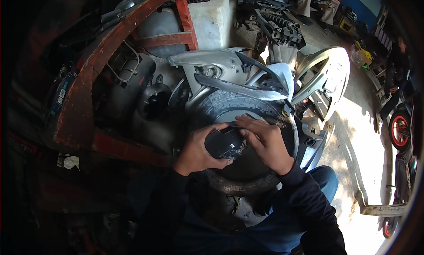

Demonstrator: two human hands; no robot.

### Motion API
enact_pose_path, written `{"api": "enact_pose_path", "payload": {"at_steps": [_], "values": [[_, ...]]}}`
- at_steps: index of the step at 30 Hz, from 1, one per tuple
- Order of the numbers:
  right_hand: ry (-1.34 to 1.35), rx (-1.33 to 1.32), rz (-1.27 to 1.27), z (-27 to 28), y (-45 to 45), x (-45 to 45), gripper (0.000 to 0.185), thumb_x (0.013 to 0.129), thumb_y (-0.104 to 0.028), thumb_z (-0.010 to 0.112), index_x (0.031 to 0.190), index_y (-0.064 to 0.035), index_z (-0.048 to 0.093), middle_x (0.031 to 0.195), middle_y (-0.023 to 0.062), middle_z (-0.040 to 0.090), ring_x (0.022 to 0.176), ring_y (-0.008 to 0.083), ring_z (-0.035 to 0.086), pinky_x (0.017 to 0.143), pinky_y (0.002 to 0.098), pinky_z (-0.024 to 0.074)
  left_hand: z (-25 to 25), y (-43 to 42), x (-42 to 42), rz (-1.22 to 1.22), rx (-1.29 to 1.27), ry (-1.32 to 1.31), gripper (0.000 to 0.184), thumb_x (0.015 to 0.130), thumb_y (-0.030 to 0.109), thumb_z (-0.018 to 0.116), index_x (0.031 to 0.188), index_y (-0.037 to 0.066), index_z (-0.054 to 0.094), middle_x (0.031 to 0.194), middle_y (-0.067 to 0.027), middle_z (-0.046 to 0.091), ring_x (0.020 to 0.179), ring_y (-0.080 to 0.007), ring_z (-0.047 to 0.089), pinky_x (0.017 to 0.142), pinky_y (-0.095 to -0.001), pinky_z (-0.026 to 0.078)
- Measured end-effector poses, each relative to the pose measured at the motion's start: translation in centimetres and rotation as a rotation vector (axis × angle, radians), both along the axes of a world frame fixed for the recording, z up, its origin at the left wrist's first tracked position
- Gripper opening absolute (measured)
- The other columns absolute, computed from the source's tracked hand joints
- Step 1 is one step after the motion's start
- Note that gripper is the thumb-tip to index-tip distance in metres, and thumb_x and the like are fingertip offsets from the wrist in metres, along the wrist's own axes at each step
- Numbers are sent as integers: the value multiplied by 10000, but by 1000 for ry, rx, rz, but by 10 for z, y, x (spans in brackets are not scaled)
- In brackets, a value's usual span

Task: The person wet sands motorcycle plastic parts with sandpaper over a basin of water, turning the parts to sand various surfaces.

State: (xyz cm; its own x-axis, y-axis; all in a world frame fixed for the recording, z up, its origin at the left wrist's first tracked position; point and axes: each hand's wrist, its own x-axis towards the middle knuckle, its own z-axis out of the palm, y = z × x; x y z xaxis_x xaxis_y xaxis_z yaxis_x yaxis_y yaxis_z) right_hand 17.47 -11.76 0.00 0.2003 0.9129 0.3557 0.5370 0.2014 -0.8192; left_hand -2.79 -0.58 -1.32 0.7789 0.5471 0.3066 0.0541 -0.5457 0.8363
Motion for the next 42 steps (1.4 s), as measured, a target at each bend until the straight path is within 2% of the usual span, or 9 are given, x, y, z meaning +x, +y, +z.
{"api": "enact_pose_path", "payload": {"at_steps": [1,4,16,23,26,28,35,37,42], "values": [[-202,77,40,0,1,2,228,949,-154,670,1124,-16,716,1179,176,716,1180,350,666,1005,406,498,-1,1,-1,-23,22,3,776,580,190,937,1255,-26,622,1195,-176,703,1109,-252,695,986,-349,519],[-359,112,117,9,0,9,219,910,-182,714,1076,-39,725,1099,128,735,1084,320,698,935,412,521,0,5,0,-70,29,33,783,572,195,940,1250,-30,618,1190,-183,701,1109,-261,694,986,-350,519],[-581,208,47,16,6,1,167,861,-215,738,963,-84,715,809,55,676,721,264,644,718,380,501,6,12,3,-159,-25,70,853,538,151,935,1310,-23,614,1209,-136,705,1110,-196,680,1004,-332,502],[-531,180,98,19,4,4,146,858,-215,736,936,-93,721,814,62,675,727,270,641,720,380,503,6,14,3,-192,-45,83,851,536,136,934,1310,-21,616,1204,-134,707,1107,-187,678,1007,-330,502],[-534,76,125,23,4,6,186,856,-162,759,1001,-50,730,930,80,734,834,300,691,779,391,519,7,13,2,-183,-62,78,845,534,134,936,1302,-21,620,1208,-132,705,1102,-184,678,1007,-330,502],[-498,210,182,16,6,10,141,864,-209,732,936,-89,724,802,59,658,741,276,639,719,391,501,8,14,1,-199,-53,57,775,579,156,919,1273,-26,625,1201,-163,709,1111,-236,694,987,-341,507],[-535,114,134,18,4,6,162,852,-157,761,967,-49,727,902,70,723,805,284,686,773,383,523,8,15,0,-208,-64,85,782,582,150,913,1287,-23,622,1195,-158,710,1110,-231,693,989,-341,505],[-558,194,123,16,4,5,148,859,-221,739,933,-94,722,791,51,649,717,269,635,696,381,500,9,15,1,-221,-65,88,828,552,147,927,1303,-18,618,1197,-136,707,1107,-193,681,1004,-338,505],[-578,166,82,20,3,2,147,865,-231,737,913,-94,719,779,55,645,694,265,628,683,376,497,9,14,1,-220,-53,97,834,551,152,927,1305,-18,615,1192,-140,709,1106,-198,682,1005,-341,504]]}}
